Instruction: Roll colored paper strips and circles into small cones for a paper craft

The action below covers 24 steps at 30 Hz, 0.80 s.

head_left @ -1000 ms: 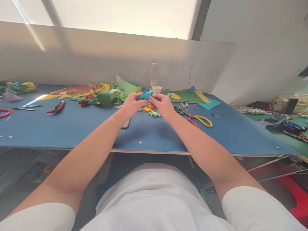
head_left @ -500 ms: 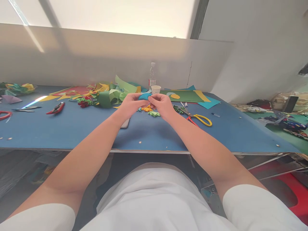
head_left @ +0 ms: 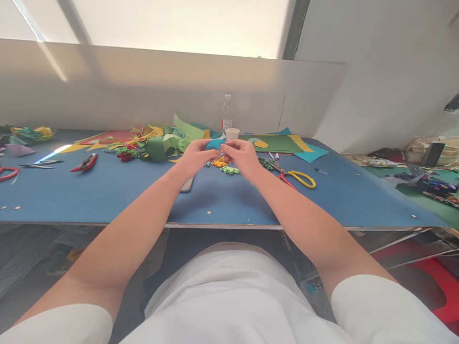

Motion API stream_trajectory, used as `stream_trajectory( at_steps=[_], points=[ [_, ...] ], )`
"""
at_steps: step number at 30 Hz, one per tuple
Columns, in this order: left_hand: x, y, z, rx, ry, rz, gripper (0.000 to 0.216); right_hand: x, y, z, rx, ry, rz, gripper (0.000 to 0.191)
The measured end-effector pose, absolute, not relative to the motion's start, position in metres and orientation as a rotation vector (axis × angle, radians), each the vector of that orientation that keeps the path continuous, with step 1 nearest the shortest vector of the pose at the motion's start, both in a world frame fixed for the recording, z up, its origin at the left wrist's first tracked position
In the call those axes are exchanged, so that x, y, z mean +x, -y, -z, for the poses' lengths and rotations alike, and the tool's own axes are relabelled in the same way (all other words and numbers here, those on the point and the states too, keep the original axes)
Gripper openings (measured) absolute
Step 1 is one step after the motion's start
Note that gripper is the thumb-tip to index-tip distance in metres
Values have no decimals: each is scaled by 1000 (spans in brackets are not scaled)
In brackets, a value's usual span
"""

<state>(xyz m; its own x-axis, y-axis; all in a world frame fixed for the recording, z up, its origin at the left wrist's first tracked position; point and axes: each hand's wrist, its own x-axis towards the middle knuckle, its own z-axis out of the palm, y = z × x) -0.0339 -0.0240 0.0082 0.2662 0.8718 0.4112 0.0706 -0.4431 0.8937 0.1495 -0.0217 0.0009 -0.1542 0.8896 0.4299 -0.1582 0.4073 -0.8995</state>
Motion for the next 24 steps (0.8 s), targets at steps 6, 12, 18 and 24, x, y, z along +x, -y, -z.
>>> stream_trajectory(
  at_steps=[6,12,18,24],
  points=[
    [-31,24,-5,1704,-839,-1271,20,151,22,0,-659,1437,-1107,30],
    [-32,26,-6,1739,-857,-1309,26,150,23,-1,-695,1429,-1087,34],
    [-32,25,-5,1775,-875,-1290,21,150,19,1,-654,1338,-1178,35],
    [-31,27,-6,1744,-852,-1297,25,152,19,0,-618,1315,-1224,43]
  ],
)
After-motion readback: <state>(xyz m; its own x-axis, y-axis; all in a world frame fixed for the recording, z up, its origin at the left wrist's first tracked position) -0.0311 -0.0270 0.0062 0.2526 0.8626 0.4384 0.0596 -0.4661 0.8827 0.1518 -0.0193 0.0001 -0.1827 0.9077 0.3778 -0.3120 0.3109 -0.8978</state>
